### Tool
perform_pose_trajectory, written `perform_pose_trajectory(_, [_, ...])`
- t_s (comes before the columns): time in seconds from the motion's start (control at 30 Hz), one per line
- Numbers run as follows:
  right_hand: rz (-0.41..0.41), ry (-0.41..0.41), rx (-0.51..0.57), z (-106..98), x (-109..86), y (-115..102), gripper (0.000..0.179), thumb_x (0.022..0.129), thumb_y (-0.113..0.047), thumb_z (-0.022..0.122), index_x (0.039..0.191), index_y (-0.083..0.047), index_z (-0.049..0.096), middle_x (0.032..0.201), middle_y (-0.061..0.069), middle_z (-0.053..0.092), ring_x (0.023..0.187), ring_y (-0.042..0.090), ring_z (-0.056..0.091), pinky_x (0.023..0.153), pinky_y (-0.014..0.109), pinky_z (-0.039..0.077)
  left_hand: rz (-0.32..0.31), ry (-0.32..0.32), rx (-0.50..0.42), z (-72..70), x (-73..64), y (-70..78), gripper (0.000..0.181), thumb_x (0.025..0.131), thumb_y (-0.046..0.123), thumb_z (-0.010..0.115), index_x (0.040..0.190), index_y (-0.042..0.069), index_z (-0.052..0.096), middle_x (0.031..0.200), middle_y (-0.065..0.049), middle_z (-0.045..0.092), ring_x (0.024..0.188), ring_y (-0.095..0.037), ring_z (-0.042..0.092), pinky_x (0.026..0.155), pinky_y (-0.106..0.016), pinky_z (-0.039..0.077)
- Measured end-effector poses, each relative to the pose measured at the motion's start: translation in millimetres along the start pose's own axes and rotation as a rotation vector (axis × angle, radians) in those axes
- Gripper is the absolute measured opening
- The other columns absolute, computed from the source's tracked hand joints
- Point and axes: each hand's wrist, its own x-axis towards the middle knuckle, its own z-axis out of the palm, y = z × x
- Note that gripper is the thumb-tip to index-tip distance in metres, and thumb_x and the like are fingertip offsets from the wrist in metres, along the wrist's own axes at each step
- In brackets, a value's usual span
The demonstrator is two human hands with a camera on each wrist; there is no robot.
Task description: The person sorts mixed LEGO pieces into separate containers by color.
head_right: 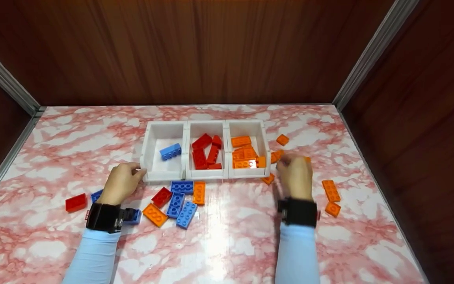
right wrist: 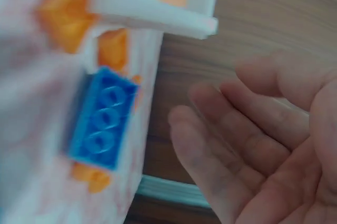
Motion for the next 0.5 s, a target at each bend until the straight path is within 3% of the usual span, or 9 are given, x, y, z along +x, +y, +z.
perform_pose_trajectory(0.13, [0.055,-0.055,-0.007,14.6,-16.1,8.2,0.039,0.097,-0.018,0.060,0.131,0.001,0.062,0.119,0.025,0.065,0.106,0.038,0.060,0.091,0.053,0.048,0.003,0.003,0.008,-1.2,-0.9,-1.8,0.021,0.099,0.014,0.060,0.105,-0.002,0.072,0.079,-0.011,0.069,0.065,-0.022,0.062,0.064,-0.038,0.053])
perform_pose_trajectory(0.33, [0.007,-0.014,-0.082,37.0,-24.6,13.7,0.039,0.092,-0.011,0.062,0.127,0.005,0.063,0.114,0.030,0.065,0.100,0.042,0.062,0.084,0.053,0.050,0.009,0.007,0.032,-0.7,-0.9,-2.2,0.022,0.099,0.015,0.061,0.107,-0.002,0.072,0.086,-0.013,0.071,0.072,-0.024,0.065,0.070,-0.040,0.054])
perform_pose_trajectory(0.5, [-0.044,0.016,-0.086,57.1,-22.7,15.1,0.038,0.091,-0.006,0.067,0.125,0.009,0.063,0.109,0.029,0.067,0.094,0.040,0.064,0.082,0.053,0.052,0.010,-0.007,0.012,-0.2,0.1,-1.8,0.021,0.099,0.014,0.061,0.106,-0.003,0.071,0.081,-0.012,0.070,0.066,-0.023,0.064,0.065,-0.039,0.054])
